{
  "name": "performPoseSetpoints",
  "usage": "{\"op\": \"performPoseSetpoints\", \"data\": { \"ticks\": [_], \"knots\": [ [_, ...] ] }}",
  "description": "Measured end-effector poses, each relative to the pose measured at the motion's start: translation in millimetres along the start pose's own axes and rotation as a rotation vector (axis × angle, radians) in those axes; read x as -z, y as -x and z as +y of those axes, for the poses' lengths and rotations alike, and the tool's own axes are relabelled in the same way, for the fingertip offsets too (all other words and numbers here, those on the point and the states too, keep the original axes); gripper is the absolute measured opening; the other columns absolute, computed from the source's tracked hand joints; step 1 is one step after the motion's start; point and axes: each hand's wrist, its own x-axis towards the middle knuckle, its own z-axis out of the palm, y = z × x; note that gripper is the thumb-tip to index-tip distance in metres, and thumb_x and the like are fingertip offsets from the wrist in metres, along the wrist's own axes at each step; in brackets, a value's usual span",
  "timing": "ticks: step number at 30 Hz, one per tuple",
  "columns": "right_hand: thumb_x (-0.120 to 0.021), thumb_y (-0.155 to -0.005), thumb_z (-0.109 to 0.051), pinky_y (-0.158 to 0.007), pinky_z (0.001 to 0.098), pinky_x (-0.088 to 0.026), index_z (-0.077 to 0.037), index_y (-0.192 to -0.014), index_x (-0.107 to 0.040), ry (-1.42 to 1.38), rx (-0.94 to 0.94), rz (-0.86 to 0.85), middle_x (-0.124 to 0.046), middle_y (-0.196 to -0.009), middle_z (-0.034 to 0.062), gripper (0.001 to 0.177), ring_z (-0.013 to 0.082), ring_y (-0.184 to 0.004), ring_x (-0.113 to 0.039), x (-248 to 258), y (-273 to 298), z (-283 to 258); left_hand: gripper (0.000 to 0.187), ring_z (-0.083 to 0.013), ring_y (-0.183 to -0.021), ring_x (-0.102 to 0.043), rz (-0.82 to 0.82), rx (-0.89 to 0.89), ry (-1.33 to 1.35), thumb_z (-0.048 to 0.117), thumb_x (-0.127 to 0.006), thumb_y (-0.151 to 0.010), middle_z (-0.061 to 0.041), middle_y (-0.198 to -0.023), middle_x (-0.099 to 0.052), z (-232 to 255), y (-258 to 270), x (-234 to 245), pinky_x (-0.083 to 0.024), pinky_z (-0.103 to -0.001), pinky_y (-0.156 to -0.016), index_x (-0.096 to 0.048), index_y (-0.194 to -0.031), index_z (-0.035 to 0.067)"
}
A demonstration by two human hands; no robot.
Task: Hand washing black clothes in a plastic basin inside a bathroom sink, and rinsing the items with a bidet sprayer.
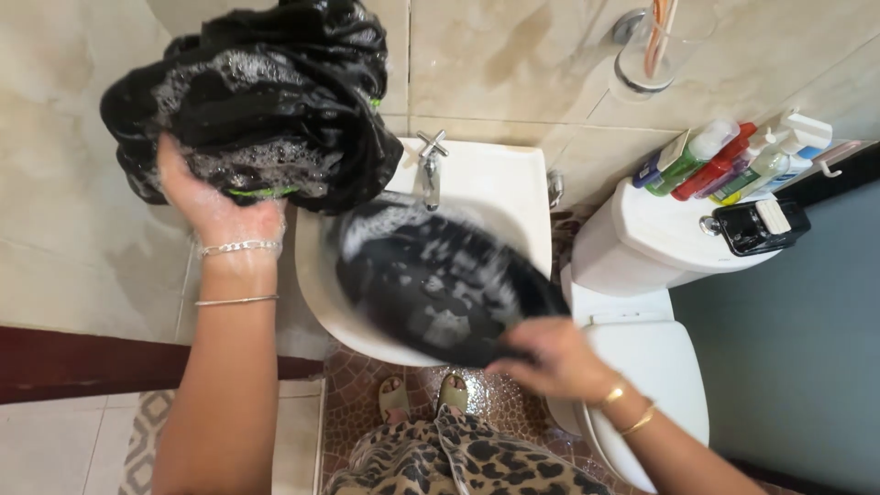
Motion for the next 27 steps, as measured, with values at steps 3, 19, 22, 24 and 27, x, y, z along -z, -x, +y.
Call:
{"op": "performPoseSetpoints", "data": {
  "ticks": [3,19,22,24,27],
  "knots": [
    [-0.082,-0.076,-0.015,-0.061,0.0280,-0.057,-0.016,-0.091,-0.072,0.193,0.295,-0.007,-0.070,-0.075,0.0009,0.019,0.0174,-0.069,-0.069,-47,5,25,0.051,-0.0361,-0.125,-0.065,0.051,-0.015,-0.036,0.041,-0.050,-0.098,-0.013,-0.133,-0.069,-2,-3,9,-0.054,-0.053,-0.115,-0.066,-0.130,0.005],
    [-0.080,-0.066,-0.015,-0.085,0.0442,-0.050,-0.013,-0.111,-0.069,0.318,0.200,-0.107,-0.065,-0.100,0.0062,0.046,0.0293,-0.097,-0.062,-105,0,48,0.046,-0.0338,-0.121,-0.066,0.228,0.025,0.030,0.042,-0.056,-0.095,-0.009,-0.127,-0.073,-76,-59,74,-0.050,-0.054,-0.111,-0.071,-0.122,0.008],
    [-0.083,-0.065,-0.021,-0.092,0.0458,-0.047,-0.011,-0.116,-0.067,0.275,0.075,-0.232,-0.064,-0.108,0.0094,0.054,0.0318,-0.105,-0.059,-84,-11,28,0.054,-0.0326,-0.126,-0.064,0.187,-0.008,0.016,0.048,-0.060,-0.095,-0.006,-0.132,-0.071,-104,-91,122,-0.048,-0.053,-0.116,-0.064,-0.133,0.010],
    [-0.086,-0.069,-0.032,-0.098,0.0491,-0.042,-0.010,-0.123,-0.066,0.162,0.025,-0.253,-0.063,-0.115,0.0131,0.062,0.0353,-0.113,-0.054,-61,-20,6,0.066,-0.0283,-0.130,-0.056,0.594,0.032,-0.207,0.058,-0.062,-0.089,-0.002,-0.137,-0.062,-123,-113,173,-0.043,-0.052,-0.109,-0.058,-0.139,0.015],
    [-0.085,-0.077,-0.044,-0.104,0.0546,-0.036,-0.011,-0.131,-0.065,0.063,0.027,-0.189,-0.062,-0.123,0.0161,0.066,0.0393,-0.123,-0.051,-46,-21,-3,0.087,-0.0317,-0.129,-0.060,1.337,-0.174,-0.943,0.045,-0.077,-0.079,-0.017,-0.148,-0.051,-131,-126,179,-0.054,-0.045,-0.104,-0.040,-0.151,0.014]
  ]
}}
